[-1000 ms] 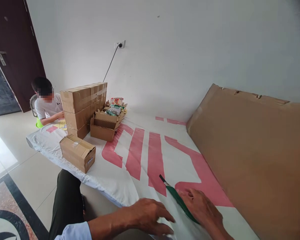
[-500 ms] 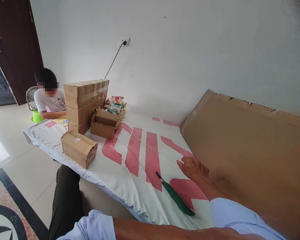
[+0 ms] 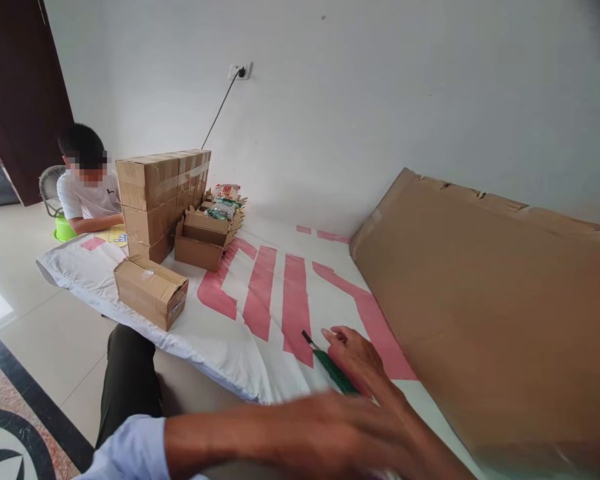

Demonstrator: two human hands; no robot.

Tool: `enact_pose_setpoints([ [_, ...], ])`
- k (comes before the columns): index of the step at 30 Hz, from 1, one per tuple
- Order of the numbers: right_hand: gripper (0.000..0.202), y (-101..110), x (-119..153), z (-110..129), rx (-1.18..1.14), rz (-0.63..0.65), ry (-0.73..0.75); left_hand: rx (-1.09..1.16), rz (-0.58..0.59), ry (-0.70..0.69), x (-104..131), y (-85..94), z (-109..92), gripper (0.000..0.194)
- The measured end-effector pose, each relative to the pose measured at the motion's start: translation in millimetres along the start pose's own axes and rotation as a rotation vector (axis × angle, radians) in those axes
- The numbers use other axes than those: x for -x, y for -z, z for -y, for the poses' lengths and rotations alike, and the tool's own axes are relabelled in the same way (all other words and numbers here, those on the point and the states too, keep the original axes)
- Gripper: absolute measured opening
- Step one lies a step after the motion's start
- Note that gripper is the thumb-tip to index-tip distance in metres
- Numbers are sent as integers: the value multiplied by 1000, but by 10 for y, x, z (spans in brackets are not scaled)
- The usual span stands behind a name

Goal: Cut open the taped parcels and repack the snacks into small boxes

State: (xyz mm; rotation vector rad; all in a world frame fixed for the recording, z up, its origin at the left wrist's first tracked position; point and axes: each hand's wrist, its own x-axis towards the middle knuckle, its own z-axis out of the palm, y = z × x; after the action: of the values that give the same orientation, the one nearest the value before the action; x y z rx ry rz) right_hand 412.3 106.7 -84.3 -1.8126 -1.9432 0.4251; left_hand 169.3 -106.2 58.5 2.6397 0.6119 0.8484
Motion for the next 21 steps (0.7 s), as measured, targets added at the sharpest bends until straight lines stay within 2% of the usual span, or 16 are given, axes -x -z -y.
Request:
enact_pose_setpoints([
  [1, 56, -30, 147, -73, -22, -14, 24, 19, -78, 7, 166, 152, 180, 16],
  [3, 59, -76, 426, -233, -36, -42, 49, -71, -320, 200, 594, 492, 518, 17],
  [5, 59, -114, 665, -384, -35, -64, 60, -242, -448, 383, 1088, 902, 824, 18],
  [7, 60, -157, 851, -504, -32, -80, 66, -463, -513, 621, 1563, 1358, 1083, 17],
  [9, 59, -213, 978, -585, -29, -90, 87, -652, -519, 913, 1952, 1788, 1280, 28],
  [12, 53, -312, 1065, -646, -12, -125, 148, -758, -492, 1284, 2331, 2249, 1457, 54],
  [14, 48, -375, 1074, -664, 6, -181, 182, -702, -478, 1403, 2464, 2403, 1523, 62],
  [16, 44, -426, 1063, -675, 24, -243, 209, -615, -479, 1438, 2533, 2457, 1568, 68],
  [21, 38, -492, 1033, -681, 68, -323, 253, -567, -525, 1441, 2555, 2392, 1626, 74],
])
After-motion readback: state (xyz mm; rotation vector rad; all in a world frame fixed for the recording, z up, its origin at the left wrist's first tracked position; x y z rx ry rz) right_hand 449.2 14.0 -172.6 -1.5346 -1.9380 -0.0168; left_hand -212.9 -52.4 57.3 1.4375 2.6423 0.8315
